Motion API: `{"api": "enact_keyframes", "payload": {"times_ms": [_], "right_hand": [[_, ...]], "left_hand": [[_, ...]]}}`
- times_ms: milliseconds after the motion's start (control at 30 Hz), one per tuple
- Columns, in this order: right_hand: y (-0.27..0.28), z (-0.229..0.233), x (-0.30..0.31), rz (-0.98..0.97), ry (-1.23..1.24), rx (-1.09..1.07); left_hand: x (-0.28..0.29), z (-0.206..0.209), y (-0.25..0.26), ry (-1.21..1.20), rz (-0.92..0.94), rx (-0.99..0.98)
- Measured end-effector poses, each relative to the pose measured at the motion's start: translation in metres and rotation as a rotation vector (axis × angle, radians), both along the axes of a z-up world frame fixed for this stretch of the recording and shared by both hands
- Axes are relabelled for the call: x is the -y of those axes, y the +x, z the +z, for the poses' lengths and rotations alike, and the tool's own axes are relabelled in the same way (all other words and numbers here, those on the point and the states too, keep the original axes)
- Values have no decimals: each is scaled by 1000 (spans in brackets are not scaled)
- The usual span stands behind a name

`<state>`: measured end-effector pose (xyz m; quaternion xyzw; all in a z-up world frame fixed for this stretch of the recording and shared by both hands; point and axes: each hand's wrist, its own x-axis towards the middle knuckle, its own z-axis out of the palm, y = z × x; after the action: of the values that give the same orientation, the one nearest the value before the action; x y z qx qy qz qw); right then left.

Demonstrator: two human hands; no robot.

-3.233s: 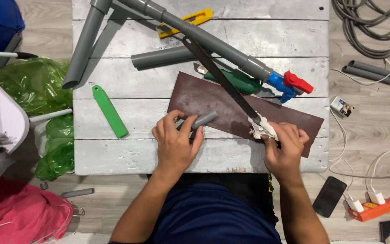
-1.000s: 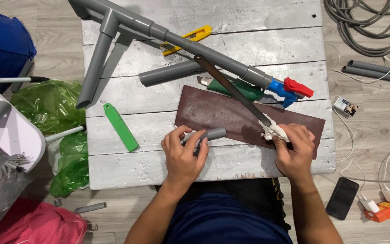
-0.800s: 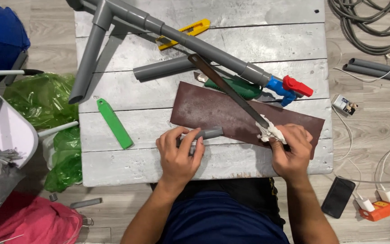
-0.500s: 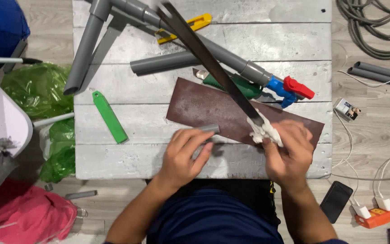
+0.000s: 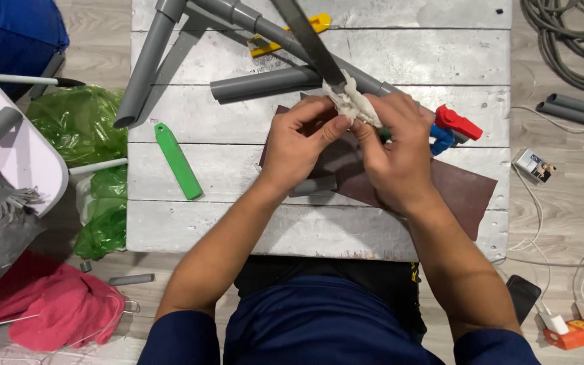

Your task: Cleaning and scraping a small PVC pipe segment using a cloth and a hacksaw blade to prepare it for plumbing work.

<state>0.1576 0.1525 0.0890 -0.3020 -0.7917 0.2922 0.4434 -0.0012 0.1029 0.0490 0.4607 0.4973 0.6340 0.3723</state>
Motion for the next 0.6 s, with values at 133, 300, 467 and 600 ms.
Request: {"api": "enact_keyframes", "payload": {"times_ms": [133,300,467,600], "right_hand": [[3,-23,-2,-59,170,124],[0,-37,1,-21,247,196],[-5,-32,8,-36,342,270],[0,-26,10,-28,263,435]], "left_hand": [[-1,-9,1,55,-19,26],[3,-15,-5,71,-16,77],[3,-18,0,19,16,166],[4,-2,-16,-118,-104,140]]}}
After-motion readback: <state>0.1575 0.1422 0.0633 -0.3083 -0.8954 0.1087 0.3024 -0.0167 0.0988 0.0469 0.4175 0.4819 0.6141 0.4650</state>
